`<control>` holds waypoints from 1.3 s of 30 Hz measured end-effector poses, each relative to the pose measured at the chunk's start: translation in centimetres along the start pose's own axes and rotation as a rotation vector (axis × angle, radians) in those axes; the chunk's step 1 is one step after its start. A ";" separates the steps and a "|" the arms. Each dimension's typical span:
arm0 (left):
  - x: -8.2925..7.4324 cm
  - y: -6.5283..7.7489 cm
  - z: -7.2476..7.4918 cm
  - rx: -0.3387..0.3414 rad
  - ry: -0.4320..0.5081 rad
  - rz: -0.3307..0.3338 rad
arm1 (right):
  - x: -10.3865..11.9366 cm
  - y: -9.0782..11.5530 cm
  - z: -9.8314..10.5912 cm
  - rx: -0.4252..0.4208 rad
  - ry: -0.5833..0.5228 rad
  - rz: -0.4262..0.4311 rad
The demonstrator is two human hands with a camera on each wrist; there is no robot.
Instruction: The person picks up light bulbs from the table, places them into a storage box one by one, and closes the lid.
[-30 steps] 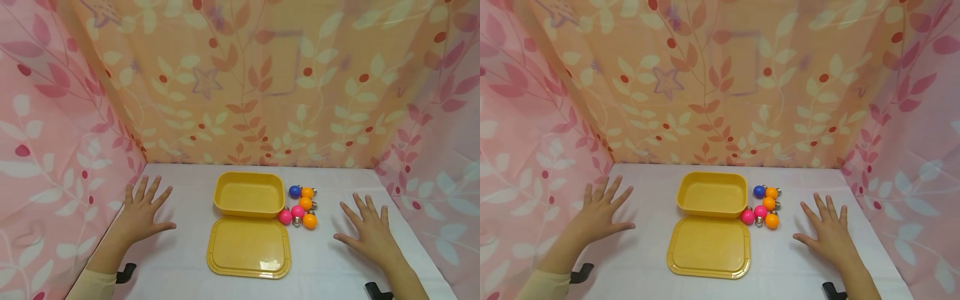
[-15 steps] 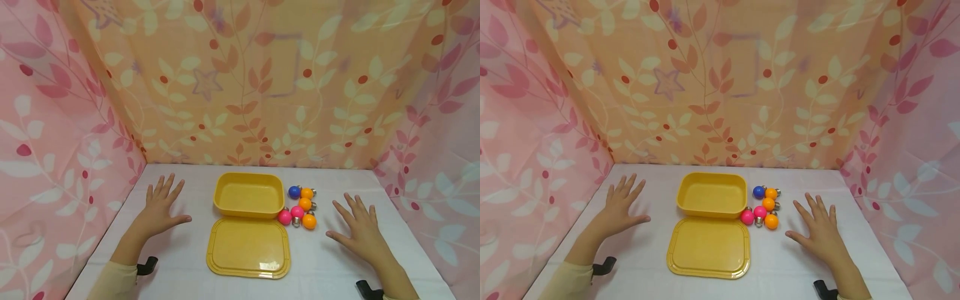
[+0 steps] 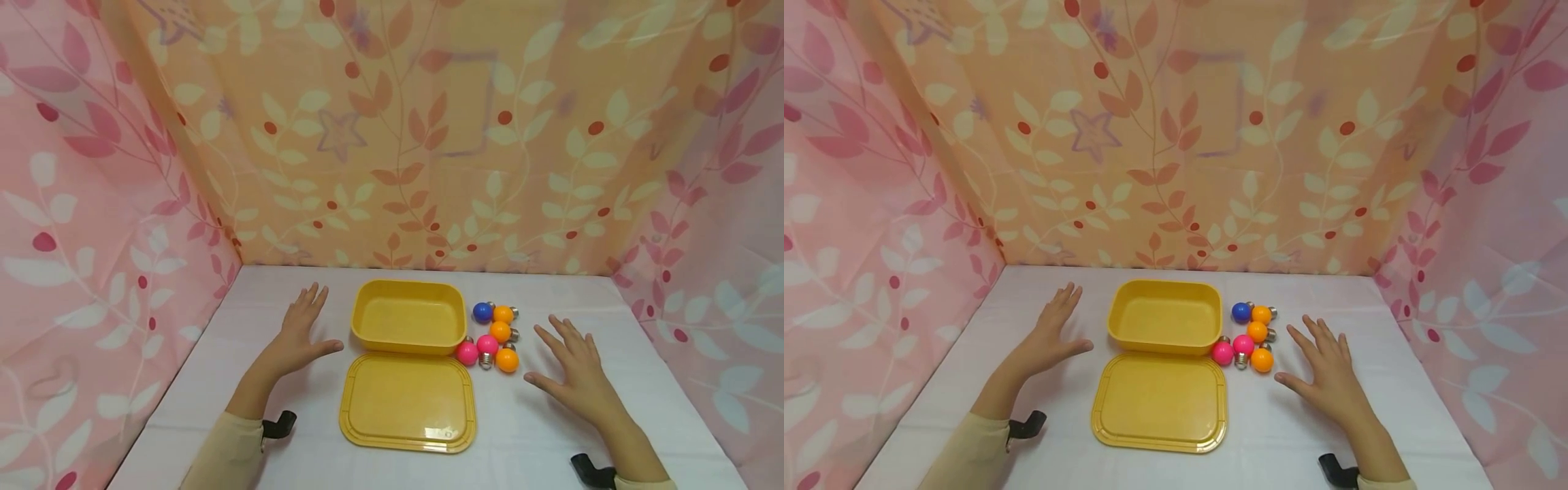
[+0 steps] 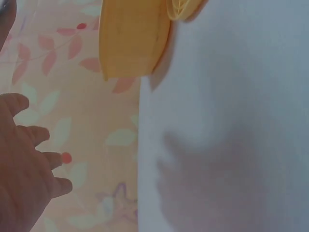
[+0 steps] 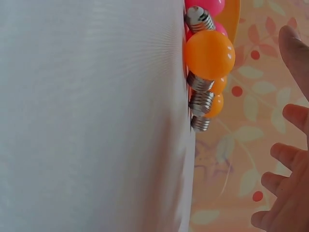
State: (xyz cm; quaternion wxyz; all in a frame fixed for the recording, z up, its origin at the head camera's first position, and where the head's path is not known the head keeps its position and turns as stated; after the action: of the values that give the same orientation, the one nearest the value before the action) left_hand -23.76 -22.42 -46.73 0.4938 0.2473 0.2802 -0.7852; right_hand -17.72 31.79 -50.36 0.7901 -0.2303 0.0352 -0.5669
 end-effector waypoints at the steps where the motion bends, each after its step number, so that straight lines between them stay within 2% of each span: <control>1: 0.0 -0.1 -0.3 0.000 0.027 0.008 | 0.1 -0.1 0.0 0.005 -0.010 -0.002; 8: 0.0 -0.6 -1.9 -0.005 0.200 0.075 | 0.5 -0.5 -0.5 0.033 -0.093 -0.007; 13: -0.1 -1.1 -2.9 0.002 0.273 0.110 | 0.8 -0.8 -0.8 0.049 -0.110 -0.010; 17: -0.3 -1.3 -3.5 0.013 0.327 0.129 | 0.8 -1.0 -0.9 0.080 -0.180 -0.025; 24: 0.1 -2.0 -4.8 0.053 0.339 0.101 | 1.0 -0.7 -1.1 0.123 -0.273 -0.068; 31: 0.4 -2.3 -6.0 0.066 0.354 0.117 | 0.9 -0.6 -1.6 0.089 -0.329 -0.080; 39: 0.8 -2.1 -7.1 0.039 0.604 0.231 | 0.8 -0.1 -2.7 0.069 -0.304 -0.088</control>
State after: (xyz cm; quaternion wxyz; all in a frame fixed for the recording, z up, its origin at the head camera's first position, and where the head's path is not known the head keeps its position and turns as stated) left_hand -25.23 -17.30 -52.00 0.4693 0.5090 0.3689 -0.6202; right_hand -18.36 30.18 -52.60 0.7683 -0.2877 -0.1144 -0.5603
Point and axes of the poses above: each hand's wrist, its own y-axis away from the middle knuckle, its own z-axis out of the back of the hand, x = y × z, the point moved 2 cm from there along -y, towards the middle knuckle, and after that the axes turned 8 degrees about y, right-handed, at the moved point
